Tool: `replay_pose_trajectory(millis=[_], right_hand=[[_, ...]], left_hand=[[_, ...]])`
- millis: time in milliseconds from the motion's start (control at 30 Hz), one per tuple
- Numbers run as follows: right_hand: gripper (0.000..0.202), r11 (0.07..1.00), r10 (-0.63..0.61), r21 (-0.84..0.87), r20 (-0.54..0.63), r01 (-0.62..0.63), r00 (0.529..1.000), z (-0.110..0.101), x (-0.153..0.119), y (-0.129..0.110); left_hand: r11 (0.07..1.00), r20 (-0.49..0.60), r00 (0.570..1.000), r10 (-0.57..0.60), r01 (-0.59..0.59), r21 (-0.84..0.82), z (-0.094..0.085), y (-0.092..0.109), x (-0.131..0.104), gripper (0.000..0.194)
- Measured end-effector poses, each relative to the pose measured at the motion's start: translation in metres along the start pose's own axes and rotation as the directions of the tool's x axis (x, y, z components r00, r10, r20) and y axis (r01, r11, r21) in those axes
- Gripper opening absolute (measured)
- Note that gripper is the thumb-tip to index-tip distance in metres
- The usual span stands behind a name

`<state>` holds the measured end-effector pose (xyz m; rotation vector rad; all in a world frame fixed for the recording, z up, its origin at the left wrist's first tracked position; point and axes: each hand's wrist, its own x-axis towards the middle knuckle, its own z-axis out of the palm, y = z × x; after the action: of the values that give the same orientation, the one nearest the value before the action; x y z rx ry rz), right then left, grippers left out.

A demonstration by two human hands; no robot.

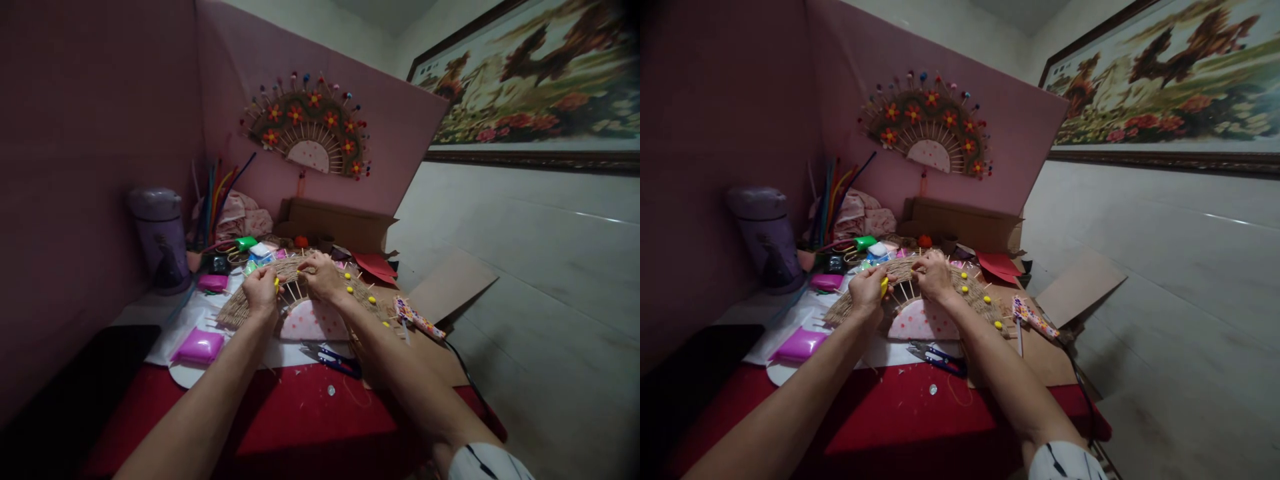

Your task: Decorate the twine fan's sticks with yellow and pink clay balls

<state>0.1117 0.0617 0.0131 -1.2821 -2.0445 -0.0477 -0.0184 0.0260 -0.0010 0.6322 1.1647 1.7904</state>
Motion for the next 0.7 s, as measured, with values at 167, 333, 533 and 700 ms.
replay_pose_trajectory(millis=[167, 333, 533, 700], right_hand=[[0.003, 1.0, 0.014, -0.015, -0.01, -0.014, 1.0, 0.006, 0.002, -0.001], [0.003, 0.999, 0.016, -0.047, 0.006, -0.016, 1.0, 0.008, 0.001, -0.004], [0.028, 0.995, -0.027, -0.09, 0.039, 0.031, 0.999, -0.003, -0.004, -0.002], [0.036, 0.952, -0.134, -0.264, 0.095, 0.155, 0.986, -0.009, -0.018, -0.006]], left_hand=[[1.0, -0.012, 1.0, -0.013, 0.013, 0.005, 0.0, 0.001, -0.002, 0.011], [0.999, -0.013, 0.999, -0.032, 0.032, 0.014, 0.001, 0.001, -0.002, 0.01], [1.0, -0.013, 1.0, -0.01, 0.01, 0.018, 0.001, -0.003, 0.001, 0.01], [1.0, -0.01, 1.0, -0.004, 0.004, 0.015, 0.001, -0.003, 0.0, 0.009]])
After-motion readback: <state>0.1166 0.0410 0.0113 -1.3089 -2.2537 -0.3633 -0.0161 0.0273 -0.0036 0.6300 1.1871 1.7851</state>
